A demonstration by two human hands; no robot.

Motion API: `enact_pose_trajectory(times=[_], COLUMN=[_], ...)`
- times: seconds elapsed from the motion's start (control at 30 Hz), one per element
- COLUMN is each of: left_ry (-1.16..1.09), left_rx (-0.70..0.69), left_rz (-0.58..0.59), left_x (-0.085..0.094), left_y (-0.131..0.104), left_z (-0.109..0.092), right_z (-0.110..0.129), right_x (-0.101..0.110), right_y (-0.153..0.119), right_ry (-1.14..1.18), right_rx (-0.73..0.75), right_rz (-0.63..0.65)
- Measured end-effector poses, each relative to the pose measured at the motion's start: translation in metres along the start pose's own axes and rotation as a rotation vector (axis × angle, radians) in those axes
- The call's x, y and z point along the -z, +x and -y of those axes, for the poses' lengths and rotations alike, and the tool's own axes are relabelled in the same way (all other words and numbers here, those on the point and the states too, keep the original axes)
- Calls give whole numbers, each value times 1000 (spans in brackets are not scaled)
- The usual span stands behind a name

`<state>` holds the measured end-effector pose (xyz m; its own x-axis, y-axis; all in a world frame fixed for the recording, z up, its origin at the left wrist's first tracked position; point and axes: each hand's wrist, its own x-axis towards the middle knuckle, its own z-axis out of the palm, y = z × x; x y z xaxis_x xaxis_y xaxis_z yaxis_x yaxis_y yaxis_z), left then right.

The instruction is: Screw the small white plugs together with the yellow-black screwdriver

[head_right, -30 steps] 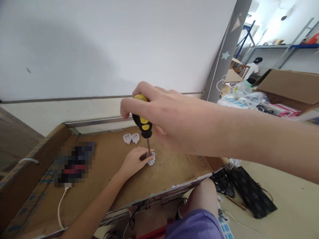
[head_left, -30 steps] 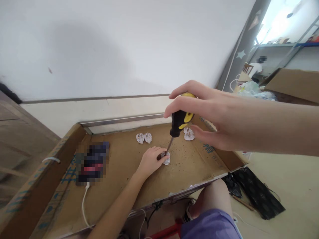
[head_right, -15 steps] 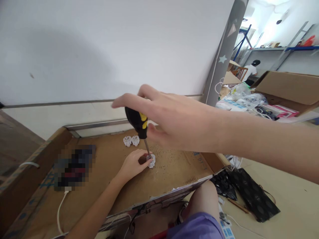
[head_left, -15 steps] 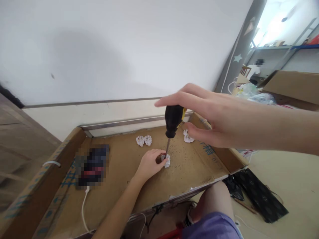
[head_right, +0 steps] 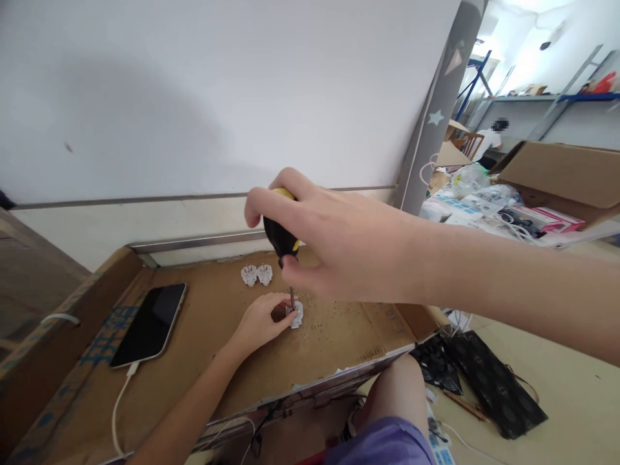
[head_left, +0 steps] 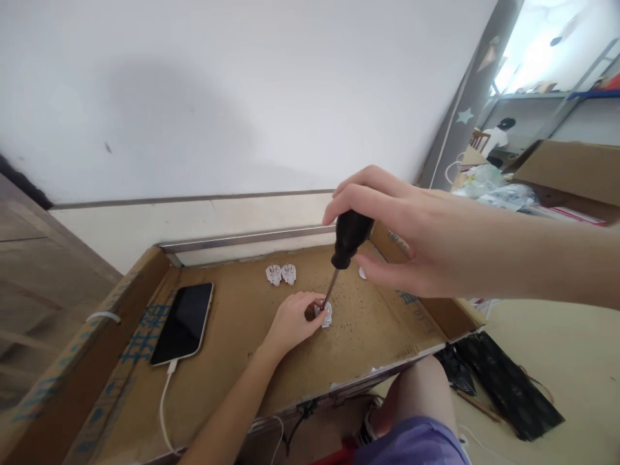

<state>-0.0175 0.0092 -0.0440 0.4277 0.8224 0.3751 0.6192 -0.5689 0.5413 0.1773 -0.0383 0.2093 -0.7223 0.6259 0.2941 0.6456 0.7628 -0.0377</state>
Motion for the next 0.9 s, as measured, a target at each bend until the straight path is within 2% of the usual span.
enact_pose_trajectory(times=[0.2,0.5,0.63,0.8,0.9], left_ry=[18,11,7,6,6], left_rx=[-5,-9,-14,-2,-3], left_rz=[4,1,-5,-8,1], left_x=[0,-1,-2,0,0], left_y=[0,0,-1,0,0], left_z=[0,3,2,0,-1], right_z=[0,2,3,7,7], right_x=[0,2,1,0,0], right_y=[-2,-4,-3,-3,-5], right_ry=[54,-86,-33,-59,-64], right_rx=[-5,30,-5,21,16], right_rz=[30,-25,-10,-35,-7])
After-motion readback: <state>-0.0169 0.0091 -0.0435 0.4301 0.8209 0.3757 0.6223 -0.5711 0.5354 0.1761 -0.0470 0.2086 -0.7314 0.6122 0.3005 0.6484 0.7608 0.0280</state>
